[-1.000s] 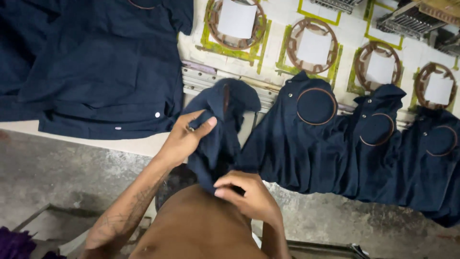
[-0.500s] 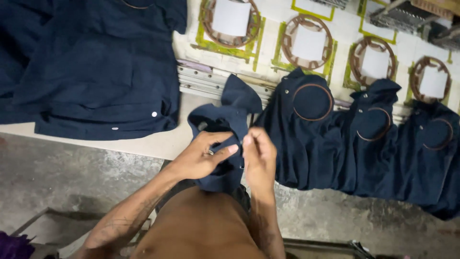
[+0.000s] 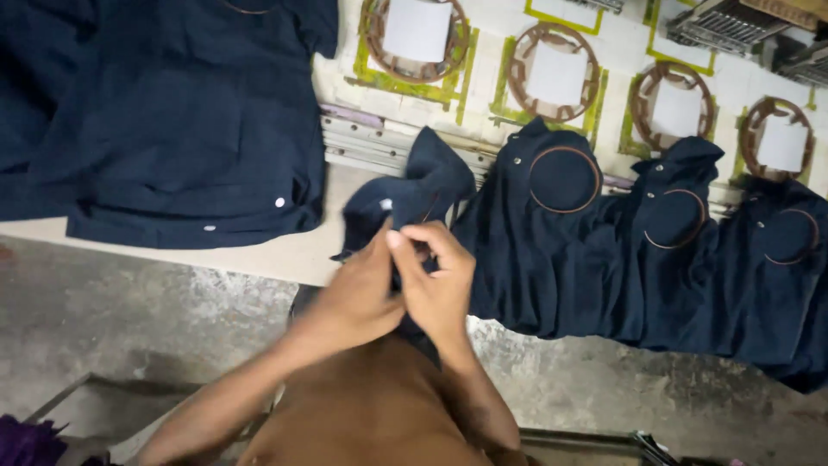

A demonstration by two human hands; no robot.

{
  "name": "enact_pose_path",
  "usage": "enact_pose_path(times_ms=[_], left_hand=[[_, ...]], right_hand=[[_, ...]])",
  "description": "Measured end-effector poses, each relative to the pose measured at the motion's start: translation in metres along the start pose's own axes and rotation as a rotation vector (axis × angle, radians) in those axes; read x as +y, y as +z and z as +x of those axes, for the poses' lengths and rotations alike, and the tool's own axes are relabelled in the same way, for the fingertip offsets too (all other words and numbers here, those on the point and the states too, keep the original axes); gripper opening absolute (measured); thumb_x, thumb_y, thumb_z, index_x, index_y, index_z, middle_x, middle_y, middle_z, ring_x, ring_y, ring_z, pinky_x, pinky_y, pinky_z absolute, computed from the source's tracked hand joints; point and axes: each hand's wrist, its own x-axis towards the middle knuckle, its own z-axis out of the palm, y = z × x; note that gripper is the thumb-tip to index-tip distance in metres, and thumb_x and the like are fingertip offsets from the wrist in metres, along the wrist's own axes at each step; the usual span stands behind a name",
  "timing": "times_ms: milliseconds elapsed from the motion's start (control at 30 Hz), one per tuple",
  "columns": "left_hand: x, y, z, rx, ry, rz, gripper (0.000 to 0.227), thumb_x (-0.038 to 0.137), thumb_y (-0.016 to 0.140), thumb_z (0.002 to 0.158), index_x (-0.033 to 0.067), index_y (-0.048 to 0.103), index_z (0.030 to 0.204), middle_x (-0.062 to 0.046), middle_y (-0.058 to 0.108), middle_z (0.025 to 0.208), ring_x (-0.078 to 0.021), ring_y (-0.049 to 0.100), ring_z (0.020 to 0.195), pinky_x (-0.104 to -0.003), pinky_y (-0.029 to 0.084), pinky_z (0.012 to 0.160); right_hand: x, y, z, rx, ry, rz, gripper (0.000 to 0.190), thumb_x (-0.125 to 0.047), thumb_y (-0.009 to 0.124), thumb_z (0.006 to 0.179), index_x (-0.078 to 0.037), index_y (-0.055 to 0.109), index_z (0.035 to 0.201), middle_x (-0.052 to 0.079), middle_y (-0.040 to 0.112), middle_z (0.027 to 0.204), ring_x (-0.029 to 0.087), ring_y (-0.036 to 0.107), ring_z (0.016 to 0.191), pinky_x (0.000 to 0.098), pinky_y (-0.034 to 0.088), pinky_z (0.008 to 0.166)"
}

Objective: A person is securing navy blue shirts into embroidery hoops and mounting them onto an industrial embroidery machine.

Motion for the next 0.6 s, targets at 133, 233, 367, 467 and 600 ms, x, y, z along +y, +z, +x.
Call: enact_pose_path(times_ms=[133,233,367,467,600], left_hand=[[-0.064,0.039,0.033,0.174,-0.272,0.143,0.075,0.012,0.062,0.084,-0.0079,0.029,0.148,-0.029,0.067,0.116,-0.0526,0.066,0.104,-0.069,0.045,0.094],[-0.072,0.025,0.026,0.365,-0.074,-0.101,0.054,-0.008,0.056,0.081,-0.0172,0.050,0.133,-0.037,0.068,0.106,-0.0531,0.066,0.104,-0.060,0.053,0.087],[-0.045,-0.010,0.013,0.406,-0.048,-0.477,0.028,0.012,0.065,0.096,0.0006,0.070,0.121,-0.015,0.076,0.102,-0.0228,0.071,0.099,-0.043,0.058,0.088],[-0.039,-0.015,0.015,0.365,-0.056,-0.511,0.026,0.017,0.068,0.096,0.0014,0.072,0.117,-0.013,0.077,0.103,-0.0206,0.071,0.096,-0.042,0.058,0.090],[-0.031,-0.021,0.025,0.343,0.140,-0.338,0.023,0.009,0.068,0.095,-0.0039,0.067,0.114,-0.021,0.073,0.103,-0.0330,0.070,0.101,-0.052,0.055,0.090]], right_hand=[[-0.017,-0.002,0.009,-0.009,-0.195,-0.103,0.005,-0.010,0.079,0.089,-0.009,0.075,0.085,0.003,0.070,0.075,0.019,0.067,0.068,0.0277,0.054,0.066],[0.010,-0.017,0.001,-0.069,-0.179,0.001,0.003,-0.006,0.072,0.092,-0.004,0.074,0.093,0.015,0.073,0.099,0.034,0.071,0.092,0.0408,0.056,0.084],[0.054,-0.035,-0.015,-0.060,0.355,0.069,0.036,-0.019,0.070,0.096,-0.002,0.063,0.127,0.020,0.070,0.108,0.029,0.067,0.097,0.0412,0.058,0.085],[0.044,-0.036,-0.012,-0.145,0.434,0.299,0.034,-0.014,0.063,0.100,-0.005,0.066,0.132,0.012,0.073,0.117,0.017,0.065,0.107,0.0374,0.058,0.091],[0.039,-0.042,-0.004,-0.113,0.272,0.318,0.033,-0.005,0.062,0.098,0.000,0.066,0.131,0.016,0.073,0.120,0.018,0.061,0.115,0.0420,0.054,0.099]])
